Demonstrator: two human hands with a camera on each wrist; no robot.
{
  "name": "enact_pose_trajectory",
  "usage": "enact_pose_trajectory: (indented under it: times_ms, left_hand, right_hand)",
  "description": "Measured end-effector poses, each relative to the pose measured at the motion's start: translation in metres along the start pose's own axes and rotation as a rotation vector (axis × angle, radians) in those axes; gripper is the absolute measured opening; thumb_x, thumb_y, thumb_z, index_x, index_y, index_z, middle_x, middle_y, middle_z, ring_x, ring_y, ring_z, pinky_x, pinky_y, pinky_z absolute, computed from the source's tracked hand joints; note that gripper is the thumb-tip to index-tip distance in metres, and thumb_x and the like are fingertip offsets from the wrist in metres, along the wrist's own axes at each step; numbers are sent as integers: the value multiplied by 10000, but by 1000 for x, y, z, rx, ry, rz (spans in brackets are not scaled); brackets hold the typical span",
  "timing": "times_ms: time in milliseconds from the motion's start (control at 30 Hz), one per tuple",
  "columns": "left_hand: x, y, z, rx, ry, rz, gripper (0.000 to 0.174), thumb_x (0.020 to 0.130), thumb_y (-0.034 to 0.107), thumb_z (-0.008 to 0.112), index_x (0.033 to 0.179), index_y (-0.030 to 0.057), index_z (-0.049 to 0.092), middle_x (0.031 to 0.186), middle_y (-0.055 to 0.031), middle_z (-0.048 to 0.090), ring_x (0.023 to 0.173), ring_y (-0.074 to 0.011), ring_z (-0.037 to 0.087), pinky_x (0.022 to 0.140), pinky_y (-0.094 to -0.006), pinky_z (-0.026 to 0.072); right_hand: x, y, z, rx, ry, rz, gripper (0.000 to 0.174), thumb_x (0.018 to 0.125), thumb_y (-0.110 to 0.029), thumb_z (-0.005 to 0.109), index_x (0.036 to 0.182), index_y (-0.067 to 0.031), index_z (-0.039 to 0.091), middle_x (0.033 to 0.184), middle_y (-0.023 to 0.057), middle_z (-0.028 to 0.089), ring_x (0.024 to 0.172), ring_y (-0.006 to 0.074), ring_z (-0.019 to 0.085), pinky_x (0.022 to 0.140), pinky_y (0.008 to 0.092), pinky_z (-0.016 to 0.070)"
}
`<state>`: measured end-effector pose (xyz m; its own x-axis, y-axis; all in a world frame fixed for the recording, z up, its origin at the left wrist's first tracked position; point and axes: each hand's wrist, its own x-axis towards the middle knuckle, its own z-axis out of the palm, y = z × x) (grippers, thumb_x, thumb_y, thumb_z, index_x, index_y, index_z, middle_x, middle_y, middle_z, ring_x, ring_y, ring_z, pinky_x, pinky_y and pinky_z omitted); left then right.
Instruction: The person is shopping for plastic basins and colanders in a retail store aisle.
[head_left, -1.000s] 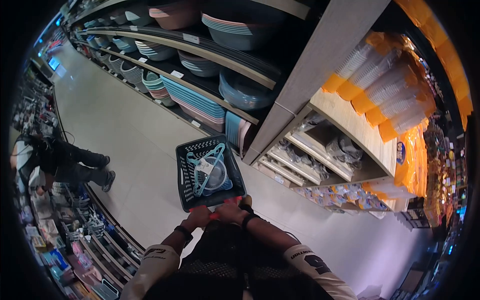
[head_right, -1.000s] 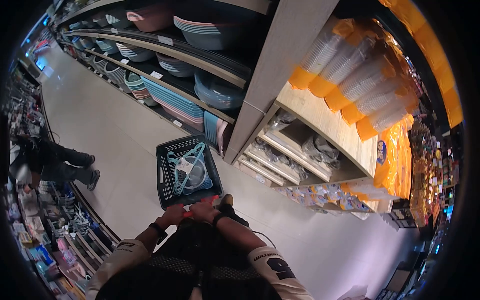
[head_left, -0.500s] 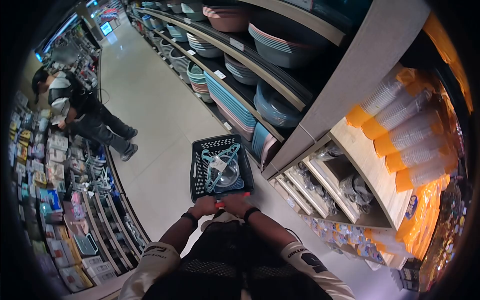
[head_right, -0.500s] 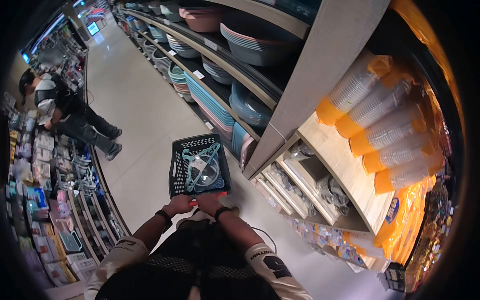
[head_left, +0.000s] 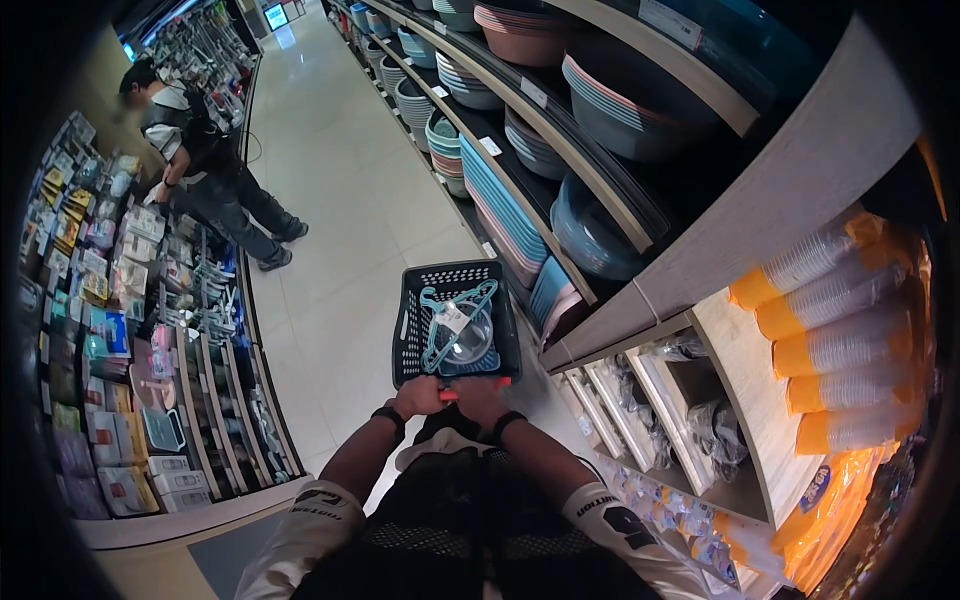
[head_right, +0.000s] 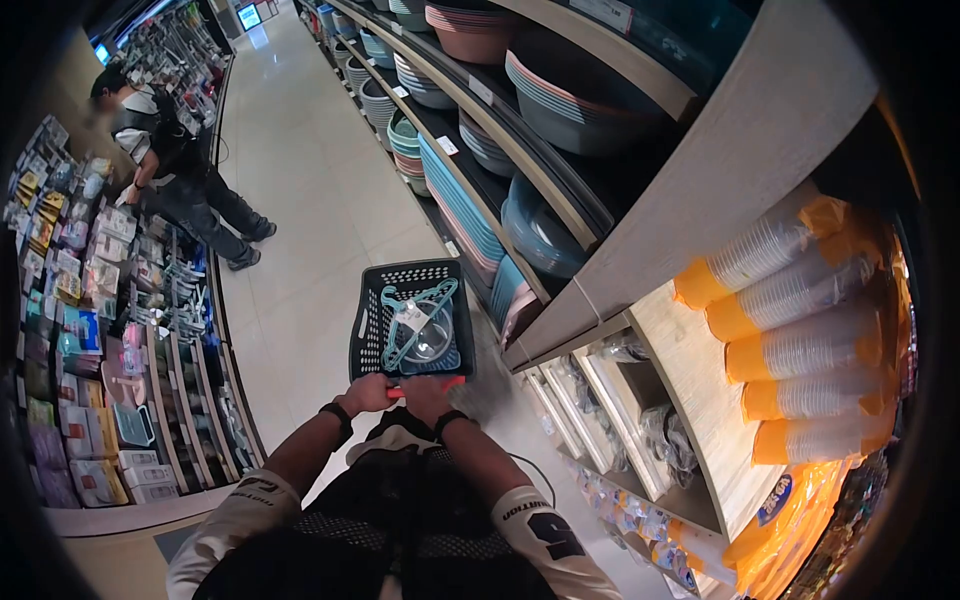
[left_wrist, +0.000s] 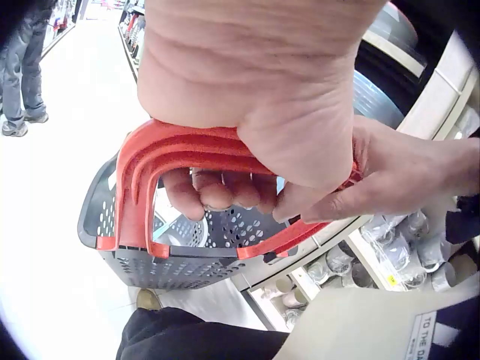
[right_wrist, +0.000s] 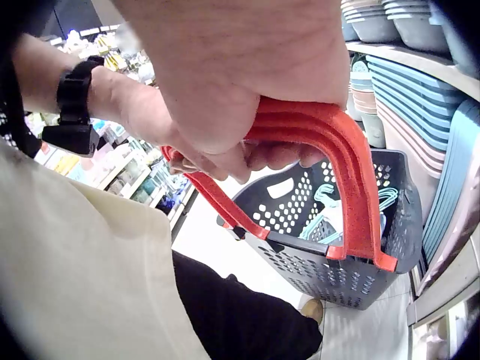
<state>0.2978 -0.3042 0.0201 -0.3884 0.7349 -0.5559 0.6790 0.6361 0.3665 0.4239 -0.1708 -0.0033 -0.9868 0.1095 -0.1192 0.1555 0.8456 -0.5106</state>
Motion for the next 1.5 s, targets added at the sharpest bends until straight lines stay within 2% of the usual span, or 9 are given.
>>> enact_pose_trajectory:
  times_ms: [133,300,433,633,900,1133,1233,1333,1500]
  left_hand:
    - [5,2,-7,-40,36,3,301,804,362,681,1033,189,770,947,-148,735,908,-352,704,824,-462,566]
    - [20,-5,-11,-47,105,13,289,797,366,691,998,175,770,941,-146,735,902,-359,702,811,-462,569]
    - [27,-2,-28,-100,76,-30,330,775,417,719,975,160,773,965,-146,739,942,-357,703,848,-464,566]
    - [48,-10,-40,-134,90,18,307,798,395,685,968,153,768,941,-141,737,903,-362,701,802,-465,568]
    - [79,-17,-63,-194,69,-21,311,769,360,735,975,129,767,961,-165,737,925,-362,706,841,-473,559]
    - [95,-19,-91,-195,89,-19,315,797,365,708,987,121,767,965,-171,737,928,-361,708,844,-479,560]
    - [108,-25,-94,-198,57,-29,326,809,382,695,989,120,767,976,-169,738,932,-358,710,847,-479,560]
    - [118,-26,-102,-200,52,-33,345,794,404,697,996,133,768,964,-155,740,910,-359,711,822,-472,564]
    - [131,-33,-111,-187,71,-23,327,828,371,661,979,97,755,962,-189,736,921,-374,710,842,-489,561]
  right_hand:
    - [6,4,-19,-4,7,-44,177,809,-177,666,957,-86,702,896,144,716,882,344,706,762,488,549]
    - [28,4,-35,-9,-136,68,245,773,-242,717,951,-74,712,928,164,723,904,354,707,798,488,557]
    - [46,7,-45,-46,-157,85,230,782,-256,723,920,-72,730,921,169,732,893,350,717,789,482,567]
    - [75,17,-63,-106,-280,80,243,793,-283,723,904,-70,755,920,181,741,895,339,732,770,468,585]
    - [118,23,-88,-110,-373,168,329,707,-324,743,905,-62,762,933,171,749,895,325,737,794,451,588]
    - [150,39,-87,-196,-354,148,291,702,-287,748,895,-70,764,937,168,749,900,318,737,796,443,589]
    - [159,47,-89,-175,-295,105,228,713,-260,707,833,-74,763,855,191,735,840,354,730,788,465,583]
    - [171,51,-94,-141,-267,124,213,713,-254,710,848,-102,773,858,183,736,836,350,729,793,461,582]
    - [188,51,-107,-148,-282,145,159,735,-199,680,841,-127,774,871,154,741,883,329,724,805,442,573]
